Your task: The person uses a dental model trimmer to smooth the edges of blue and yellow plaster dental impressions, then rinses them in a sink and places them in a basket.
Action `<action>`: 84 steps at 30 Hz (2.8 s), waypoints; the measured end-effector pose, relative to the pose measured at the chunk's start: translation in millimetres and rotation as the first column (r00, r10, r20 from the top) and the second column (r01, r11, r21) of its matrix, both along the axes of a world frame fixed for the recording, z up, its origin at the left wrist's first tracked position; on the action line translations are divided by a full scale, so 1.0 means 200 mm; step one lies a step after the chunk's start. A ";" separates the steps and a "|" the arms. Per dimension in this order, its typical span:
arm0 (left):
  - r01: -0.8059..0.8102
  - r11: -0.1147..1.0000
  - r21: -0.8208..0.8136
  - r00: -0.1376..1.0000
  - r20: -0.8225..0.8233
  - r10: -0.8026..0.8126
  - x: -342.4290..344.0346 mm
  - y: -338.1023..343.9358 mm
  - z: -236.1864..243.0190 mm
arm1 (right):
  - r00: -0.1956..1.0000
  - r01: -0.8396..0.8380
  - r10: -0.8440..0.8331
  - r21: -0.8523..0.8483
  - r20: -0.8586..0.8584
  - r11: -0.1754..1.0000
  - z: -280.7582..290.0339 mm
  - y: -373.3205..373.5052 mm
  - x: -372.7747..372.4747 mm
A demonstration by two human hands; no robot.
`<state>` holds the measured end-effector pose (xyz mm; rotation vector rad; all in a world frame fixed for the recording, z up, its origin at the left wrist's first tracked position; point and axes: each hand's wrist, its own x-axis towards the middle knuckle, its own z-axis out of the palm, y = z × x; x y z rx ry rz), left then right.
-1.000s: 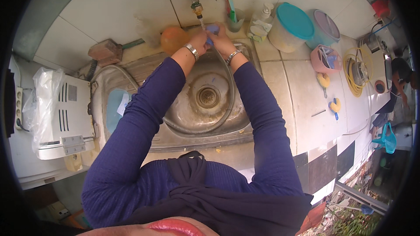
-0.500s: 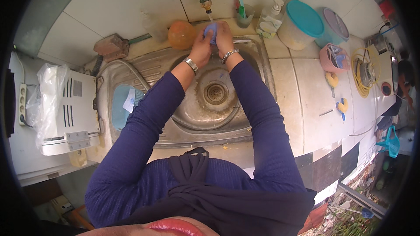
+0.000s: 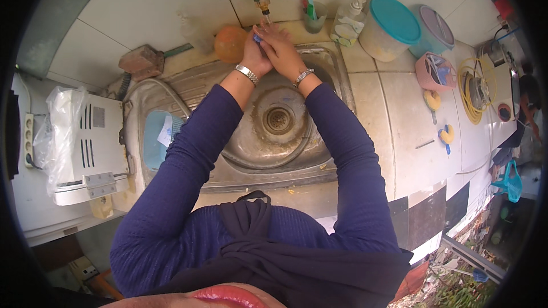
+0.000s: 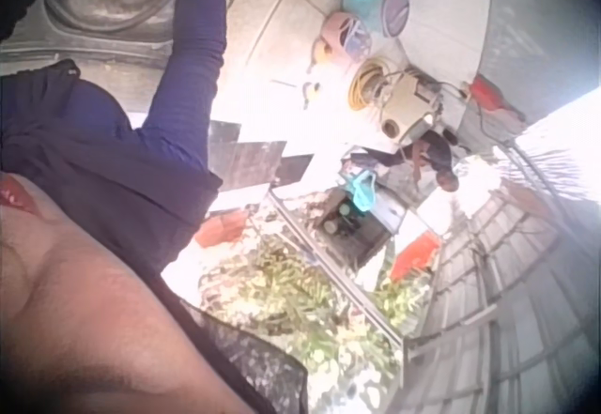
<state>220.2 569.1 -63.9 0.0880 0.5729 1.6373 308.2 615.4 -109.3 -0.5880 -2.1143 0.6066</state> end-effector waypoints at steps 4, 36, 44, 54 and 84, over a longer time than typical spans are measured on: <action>0.130 0.980 0.148 0.983 0.108 -0.147 -0.07 -0.03 -0.08 | 0.993 -0.121 0.120 -0.273 -0.021 0.954 0.16 -0.04 0.13; 0.000 0.995 -0.103 0.601 -0.795 -0.082 -0.08 -0.34 -0.08 | 0.988 -0.095 -0.018 -0.693 -0.154 0.715 0.14 -0.09 0.14; 0.046 0.997 -0.054 0.598 -0.798 -0.071 -0.04 -0.47 -0.09 | 0.997 0.068 -0.076 -0.511 0.005 0.857 0.20 -0.33 0.23; 0.143 0.980 -0.140 0.629 -0.751 -0.199 -0.01 -0.63 -0.12 | 0.985 -0.048 -0.099 -0.782 -0.140 0.622 0.18 -0.49 0.31; 0.285 0.941 -0.181 0.650 -0.686 -0.329 -0.01 -0.36 -0.11 | 0.978 0.088 -0.195 -0.718 -0.068 0.691 0.04 -0.24 0.31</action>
